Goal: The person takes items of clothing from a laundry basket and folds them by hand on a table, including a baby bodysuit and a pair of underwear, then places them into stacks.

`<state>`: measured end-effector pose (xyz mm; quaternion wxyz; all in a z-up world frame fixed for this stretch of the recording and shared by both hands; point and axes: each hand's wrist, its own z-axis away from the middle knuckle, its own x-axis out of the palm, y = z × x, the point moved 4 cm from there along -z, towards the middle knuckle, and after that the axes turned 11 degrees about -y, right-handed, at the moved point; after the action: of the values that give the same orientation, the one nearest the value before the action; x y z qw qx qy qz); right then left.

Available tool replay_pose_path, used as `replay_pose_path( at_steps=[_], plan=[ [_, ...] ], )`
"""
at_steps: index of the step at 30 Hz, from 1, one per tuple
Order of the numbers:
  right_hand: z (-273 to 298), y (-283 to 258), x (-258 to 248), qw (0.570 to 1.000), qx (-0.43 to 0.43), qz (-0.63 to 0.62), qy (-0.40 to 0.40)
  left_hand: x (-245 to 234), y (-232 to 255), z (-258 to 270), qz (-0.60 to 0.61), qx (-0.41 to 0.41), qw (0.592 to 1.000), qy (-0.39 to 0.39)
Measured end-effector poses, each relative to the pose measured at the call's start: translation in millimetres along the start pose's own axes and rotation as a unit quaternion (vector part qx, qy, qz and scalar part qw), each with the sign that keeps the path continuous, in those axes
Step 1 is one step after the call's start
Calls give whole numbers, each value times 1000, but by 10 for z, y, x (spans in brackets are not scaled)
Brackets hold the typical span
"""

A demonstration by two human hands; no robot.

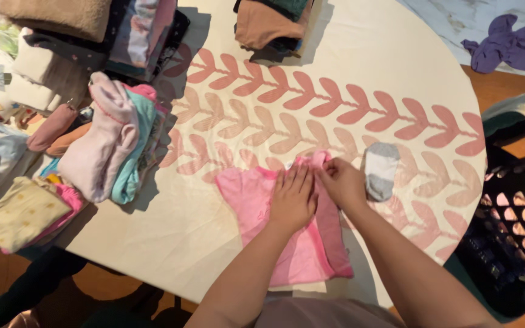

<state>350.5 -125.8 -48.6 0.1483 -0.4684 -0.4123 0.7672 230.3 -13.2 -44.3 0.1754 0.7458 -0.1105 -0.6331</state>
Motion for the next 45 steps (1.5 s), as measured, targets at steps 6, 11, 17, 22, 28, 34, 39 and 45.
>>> replay_pose_path(
  at_steps=[6, 11, 17, 22, 28, 34, 39, 45],
  plan=[
    [-32, 415, 136, 919, -10, -377, -117, -33, 9, -48, -39, -29, 998, -44],
    [-5, 488, 2, 887, -6, -417, -200, -47, 18, -56, -53, -43, 996, -65],
    [190, 272, -533, 958, -23, -203, -199, -56, 30, -75, -53, -41, 995, -79],
    [328, 103, -697, 974, 66, -117, -183, -36, 30, -74, -57, -43, 993, -89],
    [385, 109, -702, 977, 101, -116, -149, -18, 33, -79, -64, -29, 994, -79],
    [326, -40, -779, 997, 80, -8, -18, -32, -24, -156, -7, -22, 999, -37],
    [136, -262, -594, 988, -66, 142, 9, -90, -192, -462, 5, -16, 999, 39],
    [-9, -61, -449, 990, -29, 135, 23, -212, -377, -778, 52, -20, 998, 34]
  ],
)
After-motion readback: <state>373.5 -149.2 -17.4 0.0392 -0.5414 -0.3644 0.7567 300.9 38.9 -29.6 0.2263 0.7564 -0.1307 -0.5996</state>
